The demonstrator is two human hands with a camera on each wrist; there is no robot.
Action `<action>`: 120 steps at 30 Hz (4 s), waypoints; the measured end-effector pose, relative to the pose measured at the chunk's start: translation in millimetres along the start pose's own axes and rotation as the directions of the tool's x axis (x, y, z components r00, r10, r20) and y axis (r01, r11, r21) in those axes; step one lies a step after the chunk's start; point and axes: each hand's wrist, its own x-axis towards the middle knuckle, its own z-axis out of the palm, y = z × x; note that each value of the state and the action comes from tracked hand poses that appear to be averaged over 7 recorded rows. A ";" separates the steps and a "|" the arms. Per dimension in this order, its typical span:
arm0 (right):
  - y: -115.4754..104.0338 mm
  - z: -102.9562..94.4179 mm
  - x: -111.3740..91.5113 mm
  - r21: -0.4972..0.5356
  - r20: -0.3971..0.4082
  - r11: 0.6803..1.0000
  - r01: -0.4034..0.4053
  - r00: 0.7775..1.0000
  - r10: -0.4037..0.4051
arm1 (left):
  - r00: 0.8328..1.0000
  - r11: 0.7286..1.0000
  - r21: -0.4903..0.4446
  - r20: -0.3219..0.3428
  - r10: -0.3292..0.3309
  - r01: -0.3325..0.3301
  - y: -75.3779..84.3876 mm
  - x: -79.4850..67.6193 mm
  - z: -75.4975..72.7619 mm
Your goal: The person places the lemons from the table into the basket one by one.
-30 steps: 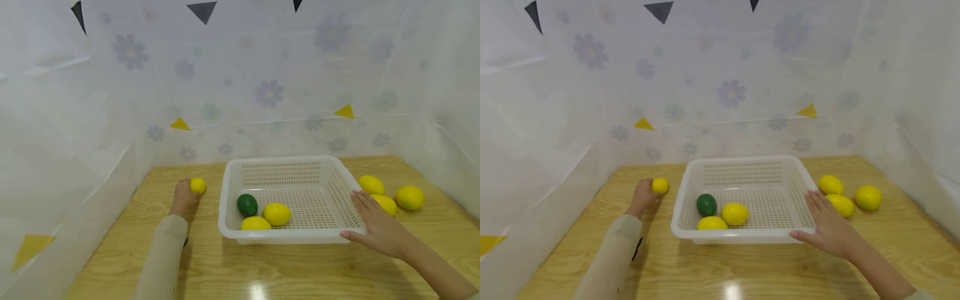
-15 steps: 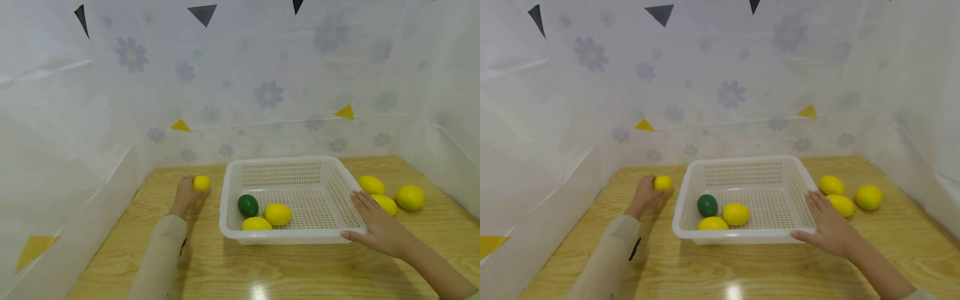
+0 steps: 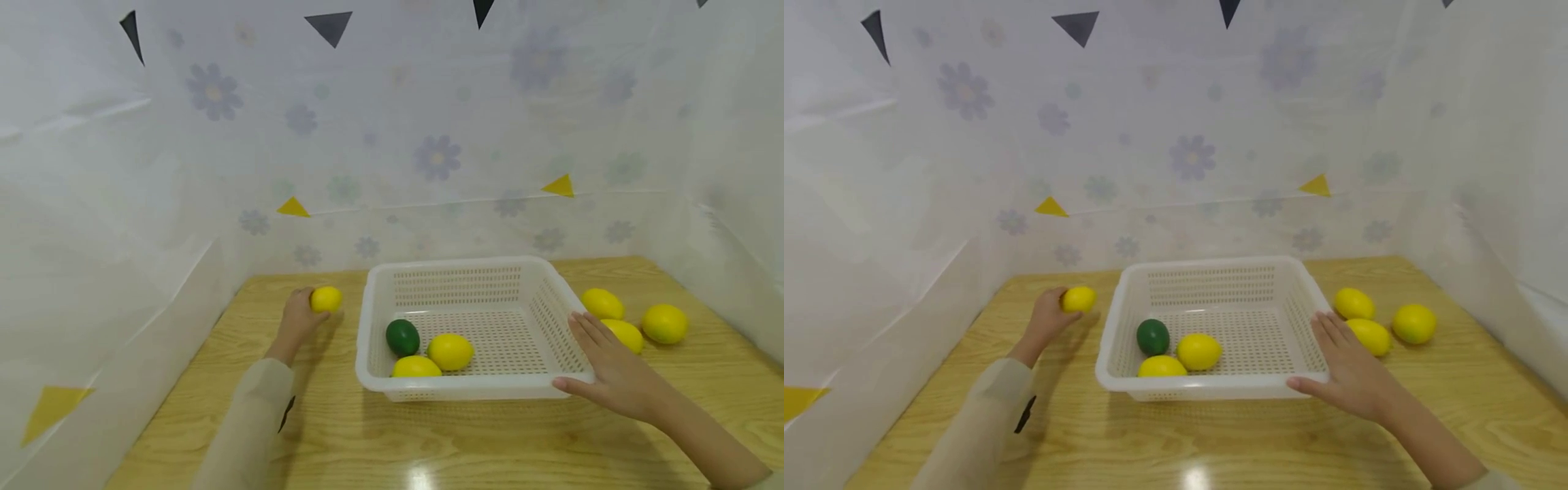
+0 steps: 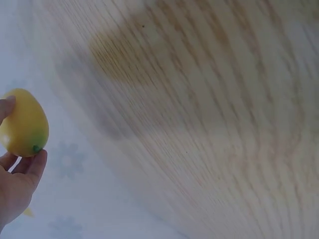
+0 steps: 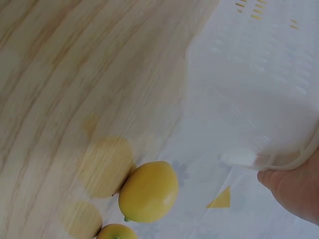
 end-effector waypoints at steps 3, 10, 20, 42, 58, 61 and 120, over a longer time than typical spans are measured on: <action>-0.2 0.5 0.4 -0.012 -0.003 1.000 0.001 1.000 -0.001 | 1.000 1.000 0.012 -0.015 0.026 -0.025 0.1 -1.0 -1.7; 0.8 0.3 0.2 -0.003 0.011 1.000 -0.002 1.000 0.002 | 1.000 0.999 0.046 -0.007 0.025 -0.025 2.6 -2.5 -6.5; 0.7 -0.5 -0.1 0.000 0.018 1.000 0.002 1.000 -0.002 | 0.999 0.999 0.046 0.028 0.026 -0.027 8.3 -3.2 -11.6; 1.2 -1.0 -0.1 0.003 0.020 1.000 -0.007 1.000 0.007 | 0.995 0.994 0.060 -0.007 0.095 -0.095 26.5 2.9 -23.4; 1.7 -2.1 0.9 0.017 0.032 1.000 -0.008 0.999 0.007 | 0.994 0.993 0.056 -0.022 0.105 -0.103 39.8 4.0 -31.5; 2.4 -2.4 1.4 0.023 0.039 1.000 -0.016 0.999 0.015 | 0.994 0.992 0.064 -0.029 0.109 -0.107 41.2 4.4 -31.5; 4.3 -2.4 2.2 0.022 0.043 1.000 -0.008 0.999 0.008 | 0.972 0.972 0.010 -0.006 0.234 -0.233 112.6 13.4 -20.6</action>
